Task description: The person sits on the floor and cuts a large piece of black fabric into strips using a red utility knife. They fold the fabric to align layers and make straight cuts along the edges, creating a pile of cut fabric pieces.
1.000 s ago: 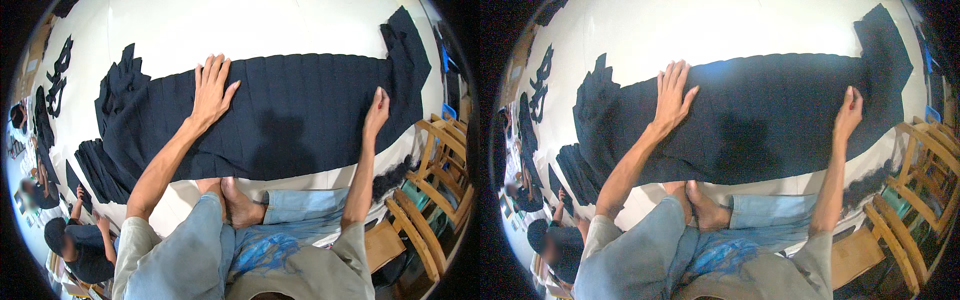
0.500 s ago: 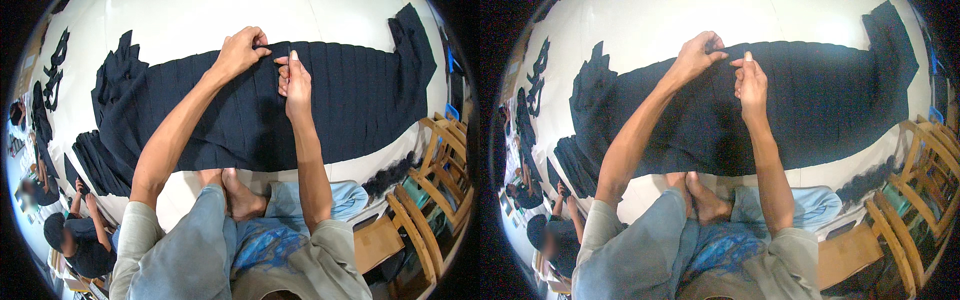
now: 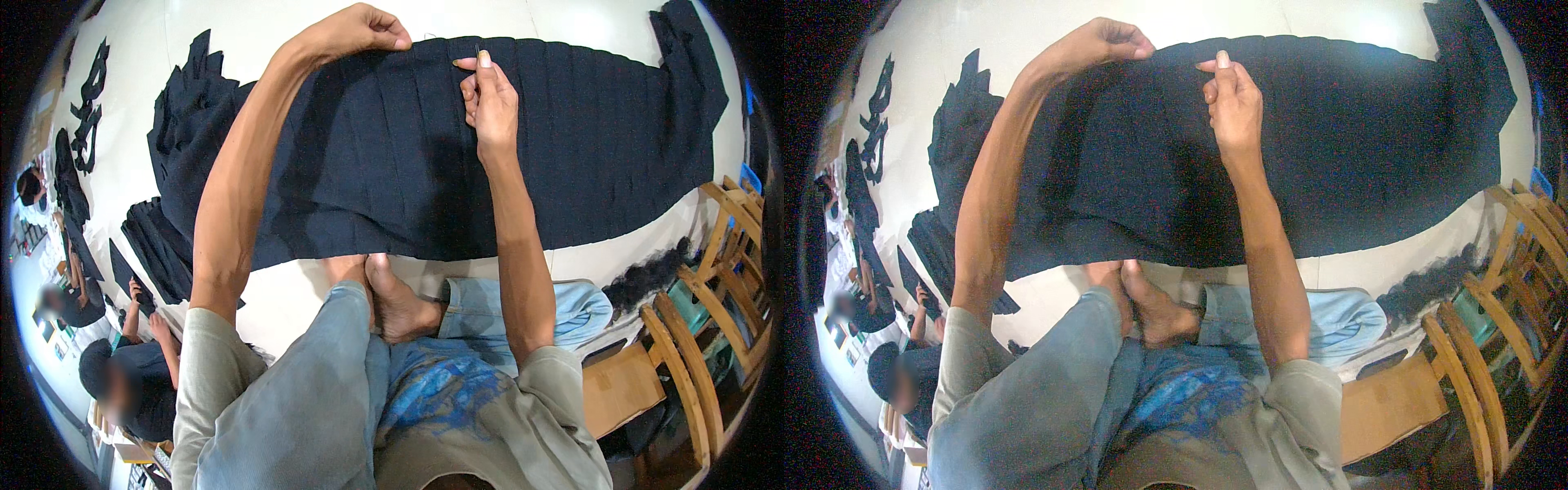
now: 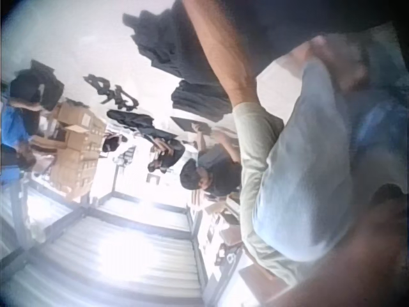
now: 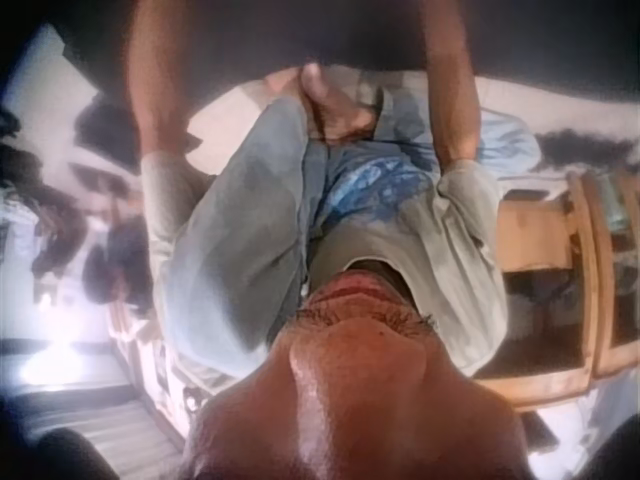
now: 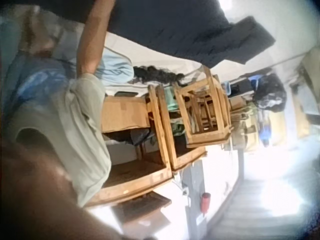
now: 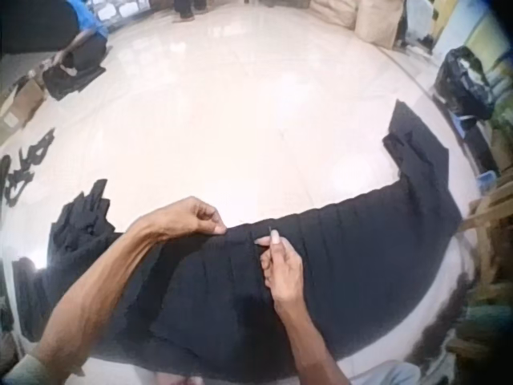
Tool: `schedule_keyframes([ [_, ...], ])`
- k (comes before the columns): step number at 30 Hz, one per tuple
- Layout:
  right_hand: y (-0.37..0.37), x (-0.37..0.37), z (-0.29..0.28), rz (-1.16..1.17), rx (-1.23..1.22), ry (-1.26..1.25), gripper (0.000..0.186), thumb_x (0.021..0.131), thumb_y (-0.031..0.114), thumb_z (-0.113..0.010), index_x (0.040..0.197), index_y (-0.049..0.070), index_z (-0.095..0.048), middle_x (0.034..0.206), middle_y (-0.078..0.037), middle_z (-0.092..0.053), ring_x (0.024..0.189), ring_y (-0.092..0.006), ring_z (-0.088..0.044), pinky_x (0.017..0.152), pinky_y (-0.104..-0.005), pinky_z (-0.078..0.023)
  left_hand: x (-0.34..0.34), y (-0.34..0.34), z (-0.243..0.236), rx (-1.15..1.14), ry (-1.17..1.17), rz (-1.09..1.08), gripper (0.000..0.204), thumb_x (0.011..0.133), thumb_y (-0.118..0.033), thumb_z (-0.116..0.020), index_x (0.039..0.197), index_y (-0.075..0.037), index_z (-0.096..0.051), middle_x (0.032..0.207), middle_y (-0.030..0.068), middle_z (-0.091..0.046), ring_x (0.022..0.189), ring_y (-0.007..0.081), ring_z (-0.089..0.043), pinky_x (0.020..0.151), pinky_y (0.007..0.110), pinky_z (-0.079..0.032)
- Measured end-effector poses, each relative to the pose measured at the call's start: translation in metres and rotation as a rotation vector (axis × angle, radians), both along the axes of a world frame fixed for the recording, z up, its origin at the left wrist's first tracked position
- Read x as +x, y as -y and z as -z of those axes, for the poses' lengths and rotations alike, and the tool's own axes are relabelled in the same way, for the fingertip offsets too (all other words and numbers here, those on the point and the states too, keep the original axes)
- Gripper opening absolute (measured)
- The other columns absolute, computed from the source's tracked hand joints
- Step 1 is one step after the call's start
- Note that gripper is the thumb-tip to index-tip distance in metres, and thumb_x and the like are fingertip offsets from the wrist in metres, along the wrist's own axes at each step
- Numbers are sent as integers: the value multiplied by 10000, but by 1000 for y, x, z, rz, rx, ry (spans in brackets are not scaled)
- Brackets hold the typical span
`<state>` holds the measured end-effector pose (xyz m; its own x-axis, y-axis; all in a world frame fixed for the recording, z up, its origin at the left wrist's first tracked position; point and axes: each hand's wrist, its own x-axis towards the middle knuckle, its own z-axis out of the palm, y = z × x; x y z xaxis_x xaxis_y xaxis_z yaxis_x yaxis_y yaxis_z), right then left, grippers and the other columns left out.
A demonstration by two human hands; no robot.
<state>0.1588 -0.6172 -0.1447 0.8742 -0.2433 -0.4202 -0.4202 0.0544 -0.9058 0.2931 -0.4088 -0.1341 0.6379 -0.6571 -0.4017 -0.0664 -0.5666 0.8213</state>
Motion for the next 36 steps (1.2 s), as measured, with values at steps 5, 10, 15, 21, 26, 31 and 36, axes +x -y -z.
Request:
schedule_keyframes([
  [5, 1, 1, -2, -8, 1, -17, 459, 1030, 445, -436, 984, 51, -667, 627, 38, -473, 498, -37, -381, 427, -214, -310, -8, -11, 5, -33, 45, -55, 300, 894, -313, -684, 1033, -49, -710, 942, 84, -705, 924, 196, -644, 891, 338, -472],
  [10, 1, 2, -1, -12, 30, -24, 472, 1022, 462, -446, 945, 55, -672, 598, 45, -445, 485, -38, -370, 420, -214, -301, -8, 5, -3, 21, 143, -62, 395, 896, -398, -665, 1075, -48, -705, 970, 112, -703, 955, 228, -643, 870, 371, -482],
  [15, 6, 6, -7, -4, 180, -50, 497, 1023, 463, -430, 940, 28, -655, 580, 62, -392, 476, -33, -323, 411, -216, -257, -7, 50, -2, -38, 130, -47, 392, 889, -368, -674, 1064, -18, -699, 968, 140, -706, 949, 248, -652, 833, 375, -498],
  [21, 10, 15, -13, -107, 313, -89, 503, 1013, 454, -446, 959, -4, -646, 579, 73, -366, 476, -26, -283, 408, -218, -219, -27, 58, 7, 132, 225, -181, 281, 861, -248, -695, 993, -1, -706, 904, 135, -714, 851, 222, -665, 791, 345, -508],
  [26, 7, 16, -10, -138, 405, -202, 476, 991, 422, -499, 970, -29, -650, 585, 64, -391, 454, -25, -279, 390, -213, -196, -38, 55, 9, 63, 198, -331, 266, 875, -258, -681, 977, -15, -714, 885, 121, -712, 848, 209, -656, 791, 346, -497],
  [31, 5, 17, -6, -71, 386, -164, 455, 977, 403, -531, 960, -36, -648, 587, 55, -414, 449, -23, -284, 384, -210, -196, -43, 50, 9, 4, 179, -335, 276, 899, -292, -666, 1013, -42, -701, 917, 99, -704, 877, 201, -642, 830, 360, -485],
  [36, 5, 19, -4, -93, 380, -169, 448, 972, 399, -535, 944, -35, -645, 592, 46, -432, 448, -26, -286, 382, -211, -195, -45, 49, 8, -7, 163, -341, 278, 907, -303, -663, 1034, -57, -688, 936, 94, -702, 889, 196, -637, 837, 364, -482],
])
